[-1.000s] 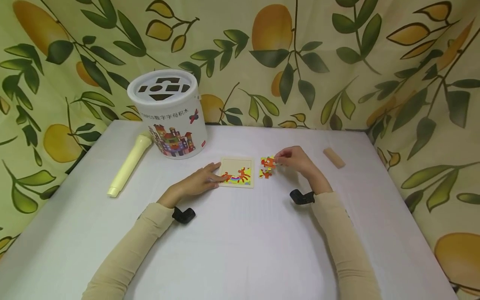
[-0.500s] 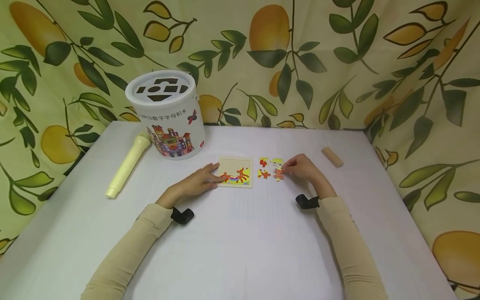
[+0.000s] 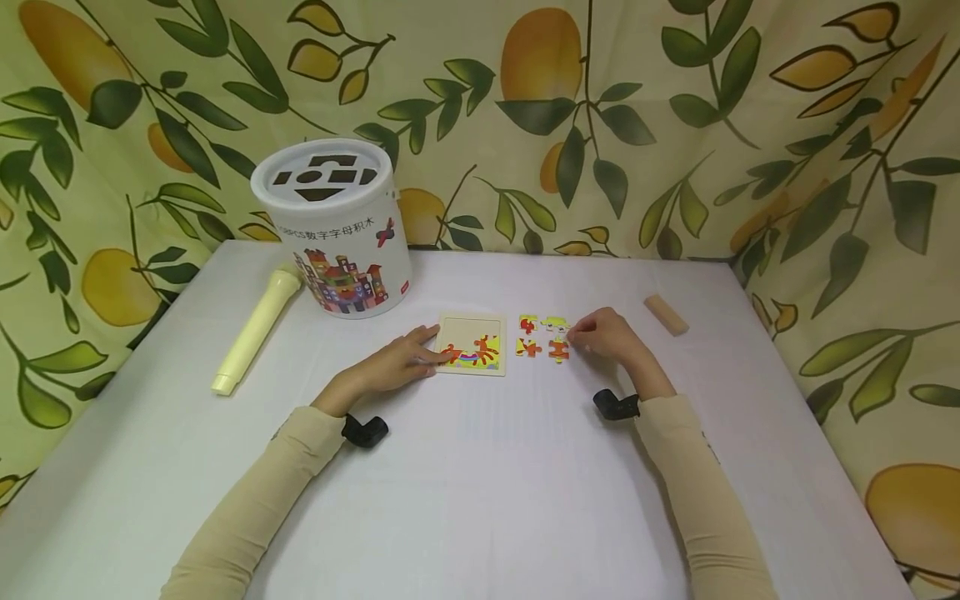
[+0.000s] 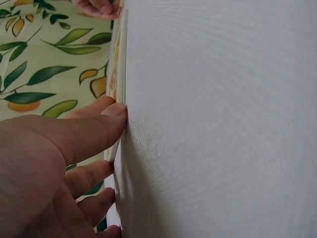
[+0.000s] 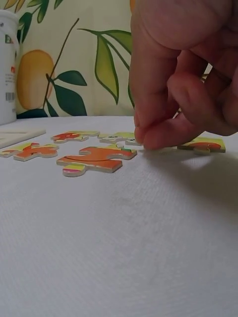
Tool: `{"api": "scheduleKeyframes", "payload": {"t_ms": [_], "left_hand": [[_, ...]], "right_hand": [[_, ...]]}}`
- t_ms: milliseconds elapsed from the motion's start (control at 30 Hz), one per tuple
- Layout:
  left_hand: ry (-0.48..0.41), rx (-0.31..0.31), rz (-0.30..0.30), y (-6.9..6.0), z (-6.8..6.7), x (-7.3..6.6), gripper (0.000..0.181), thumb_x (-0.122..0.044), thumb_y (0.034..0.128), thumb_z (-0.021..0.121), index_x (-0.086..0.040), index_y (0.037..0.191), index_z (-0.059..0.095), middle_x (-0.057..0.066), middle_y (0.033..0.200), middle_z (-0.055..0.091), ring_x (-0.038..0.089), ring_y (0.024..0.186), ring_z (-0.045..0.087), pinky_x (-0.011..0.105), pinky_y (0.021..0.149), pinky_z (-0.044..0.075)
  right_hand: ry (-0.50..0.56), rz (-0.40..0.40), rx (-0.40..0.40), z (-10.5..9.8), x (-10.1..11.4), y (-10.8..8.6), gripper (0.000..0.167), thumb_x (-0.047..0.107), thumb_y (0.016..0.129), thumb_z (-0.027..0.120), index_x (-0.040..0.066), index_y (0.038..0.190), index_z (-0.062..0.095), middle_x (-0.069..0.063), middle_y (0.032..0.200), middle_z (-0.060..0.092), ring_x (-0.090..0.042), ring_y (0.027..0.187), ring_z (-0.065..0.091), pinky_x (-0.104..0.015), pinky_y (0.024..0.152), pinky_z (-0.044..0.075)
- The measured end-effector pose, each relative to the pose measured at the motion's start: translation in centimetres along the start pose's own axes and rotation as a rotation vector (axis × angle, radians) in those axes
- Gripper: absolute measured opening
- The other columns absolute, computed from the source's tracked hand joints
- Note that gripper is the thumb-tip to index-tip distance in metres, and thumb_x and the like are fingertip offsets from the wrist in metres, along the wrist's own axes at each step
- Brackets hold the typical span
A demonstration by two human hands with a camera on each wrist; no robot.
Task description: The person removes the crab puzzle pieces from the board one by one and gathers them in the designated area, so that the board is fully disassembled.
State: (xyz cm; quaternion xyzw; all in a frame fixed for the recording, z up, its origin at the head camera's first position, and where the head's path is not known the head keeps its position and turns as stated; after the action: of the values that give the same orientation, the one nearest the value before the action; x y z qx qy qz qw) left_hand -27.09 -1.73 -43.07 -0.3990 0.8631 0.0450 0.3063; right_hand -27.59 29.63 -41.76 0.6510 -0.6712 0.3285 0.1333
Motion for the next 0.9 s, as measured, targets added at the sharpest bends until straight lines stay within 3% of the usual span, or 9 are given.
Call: {"api": "scheduleKeyframes", "payload": {"t_ms": [200,433,600,733,900], "left_hand": [[-0.01,-0.005,0.008,-0.2,-0.2,-0.2,0.035,-0.017,0.0927,0.053,-0.019,0.128,0.055,0.015,0.153,0.018,0.036,0.142,0.009,0.058,0.111,0.01],[-0.009,-0.015,0.021,-0.1,-0.1,-0.2,0.034,-0.017,0.092,0.055,-0.016,0.126,0.057,0.017,0.152,0.02,0.037,0.141,0.01,0.059,0.11,0.011],[-0.021,-0.02,0.041,-0.1,0.1,-0.2,0.034,-0.016,0.0918,0.055,-0.016,0.126,0.057,0.018,0.151,0.021,0.038,0.141,0.011,0.06,0.11,0.012],[-0.016,-0.018,0.023,-0.1,0.2,-0.1,0.034,-0.018,0.0925,0.054,-0.017,0.126,0.057,0.016,0.152,0.02,0.036,0.141,0.01,0.059,0.111,0.012],[0.001,-0.03,0.021,-0.1,-0.1,0.0,0.034,-0.018,0.0924,0.054,-0.017,0.126,0.057,0.015,0.152,0.021,0.036,0.141,0.011,0.059,0.11,0.012]], "right_hand": [[-0.021,-0.096,0.012,0.9,2.0,0.9,0.026,0.019,0.09,0.057,-0.001,0.103,0.066,-0.01,0.087,0.062,-0.019,0.077,0.049,-0.025,0.062,0.041],[-0.035,-0.225,0.045,4.7,6.7,1.9,0.019,0.019,0.086,0.064,0.005,0.098,0.068,-0.005,0.075,0.056,-0.018,0.064,0.048,-0.025,0.053,0.039],[-0.106,-0.317,0.07,7.1,8.7,2.4,0.025,0.022,0.081,0.07,0.006,0.1,0.065,-0.005,0.079,0.057,-0.017,0.071,0.049,-0.026,0.062,0.04],[-0.181,-0.326,0.071,7.9,9.5,2.5,0.033,0.025,0.077,0.074,0.007,0.103,0.062,-0.007,0.087,0.057,-0.019,0.079,0.05,-0.029,0.069,0.041],[-0.2,-0.316,0.062,8.0,10.0,2.6,0.034,0.023,0.077,0.074,0.006,0.103,0.061,-0.01,0.09,0.057,-0.021,0.081,0.05,-0.032,0.072,0.042]]}}
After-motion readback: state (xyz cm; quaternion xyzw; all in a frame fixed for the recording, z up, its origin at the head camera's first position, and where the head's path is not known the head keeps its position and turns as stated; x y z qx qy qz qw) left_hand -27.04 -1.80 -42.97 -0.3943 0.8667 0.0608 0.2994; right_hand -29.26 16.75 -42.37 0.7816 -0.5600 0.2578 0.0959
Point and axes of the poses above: each hand's wrist, its own y-axis towards the middle knuckle, its own z-axis out of the palm, x = y × z, the point moved 5 cm from there along y, towards the middle knuckle
